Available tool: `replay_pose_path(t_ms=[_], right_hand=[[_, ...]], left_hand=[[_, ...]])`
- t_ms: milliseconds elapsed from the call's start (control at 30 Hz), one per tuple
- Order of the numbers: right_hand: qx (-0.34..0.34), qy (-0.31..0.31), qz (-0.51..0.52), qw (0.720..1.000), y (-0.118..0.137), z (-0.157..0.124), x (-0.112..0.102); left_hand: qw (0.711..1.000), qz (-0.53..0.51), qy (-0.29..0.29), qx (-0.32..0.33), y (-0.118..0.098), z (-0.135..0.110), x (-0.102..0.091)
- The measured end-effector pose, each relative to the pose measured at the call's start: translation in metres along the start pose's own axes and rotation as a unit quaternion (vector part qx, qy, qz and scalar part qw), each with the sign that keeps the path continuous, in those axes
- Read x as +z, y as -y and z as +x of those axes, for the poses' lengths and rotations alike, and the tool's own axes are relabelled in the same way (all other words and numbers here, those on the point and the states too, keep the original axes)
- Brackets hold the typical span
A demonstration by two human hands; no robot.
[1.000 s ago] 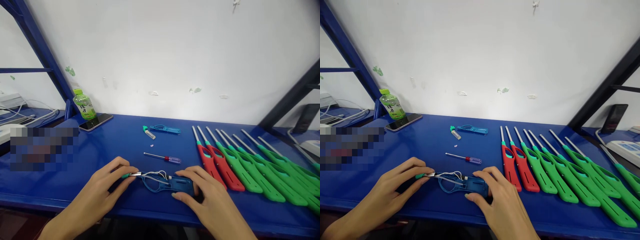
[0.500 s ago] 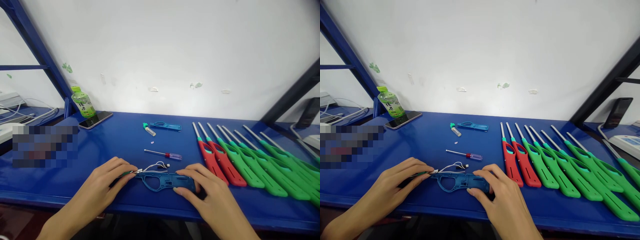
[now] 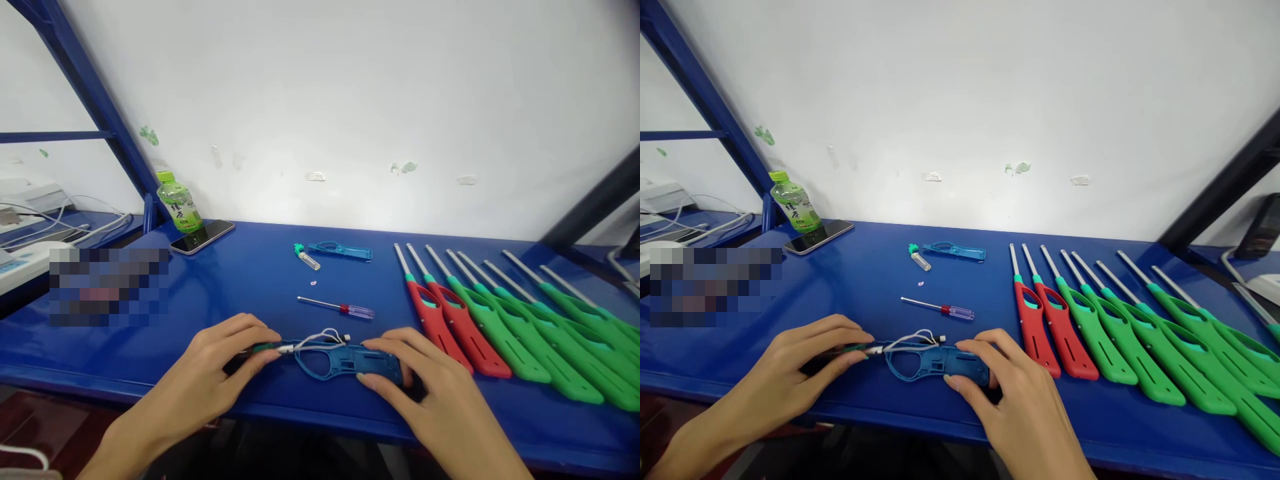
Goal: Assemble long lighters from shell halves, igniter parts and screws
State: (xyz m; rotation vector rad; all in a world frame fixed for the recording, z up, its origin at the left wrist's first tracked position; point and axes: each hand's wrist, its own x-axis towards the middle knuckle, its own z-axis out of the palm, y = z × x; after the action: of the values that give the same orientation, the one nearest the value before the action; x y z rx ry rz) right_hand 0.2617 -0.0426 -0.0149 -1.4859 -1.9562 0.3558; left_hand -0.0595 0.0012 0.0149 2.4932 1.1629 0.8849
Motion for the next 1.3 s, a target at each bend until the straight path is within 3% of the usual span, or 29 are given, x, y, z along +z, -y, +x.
replay_pose_path(t_ms=[133, 333, 600, 867, 1100, 1300], right_hand=[[0.005, -0.011, 0.0, 1.0, 0.002, 0.0, 0.0], [0.002, -0.008, -0.002, 1.0, 0.003, -0.001, -0.001], [0.003, -0.006, 0.002, 1.0, 0.0, -0.003, 0.0], [0.013, -0.005, 0.004, 1.0, 0.0, -0.005, 0.002], [0.016, -0.011, 0.006, 1.0, -0.001, -0.005, 0.003], [0.015, -0.008, 0.004, 1.0, 0.001, -0.005, 0.002]], left_hand=[[0.999, 0.013, 0.03, -0.031, -0.006, -0.004, -0.004], [0.998, 0.019, 0.061, -0.025, -0.009, -0.005, -0.008], [0.997, 0.031, -0.001, 0.076, -0.005, -0.005, -0.006], [0.994, 0.063, 0.006, 0.093, -0.003, -0.005, -0.003], [0.989, 0.103, -0.023, 0.101, 0.004, -0.005, 0.003], [0.994, 0.065, 0.0, 0.082, 0.005, -0.005, 0.001]])
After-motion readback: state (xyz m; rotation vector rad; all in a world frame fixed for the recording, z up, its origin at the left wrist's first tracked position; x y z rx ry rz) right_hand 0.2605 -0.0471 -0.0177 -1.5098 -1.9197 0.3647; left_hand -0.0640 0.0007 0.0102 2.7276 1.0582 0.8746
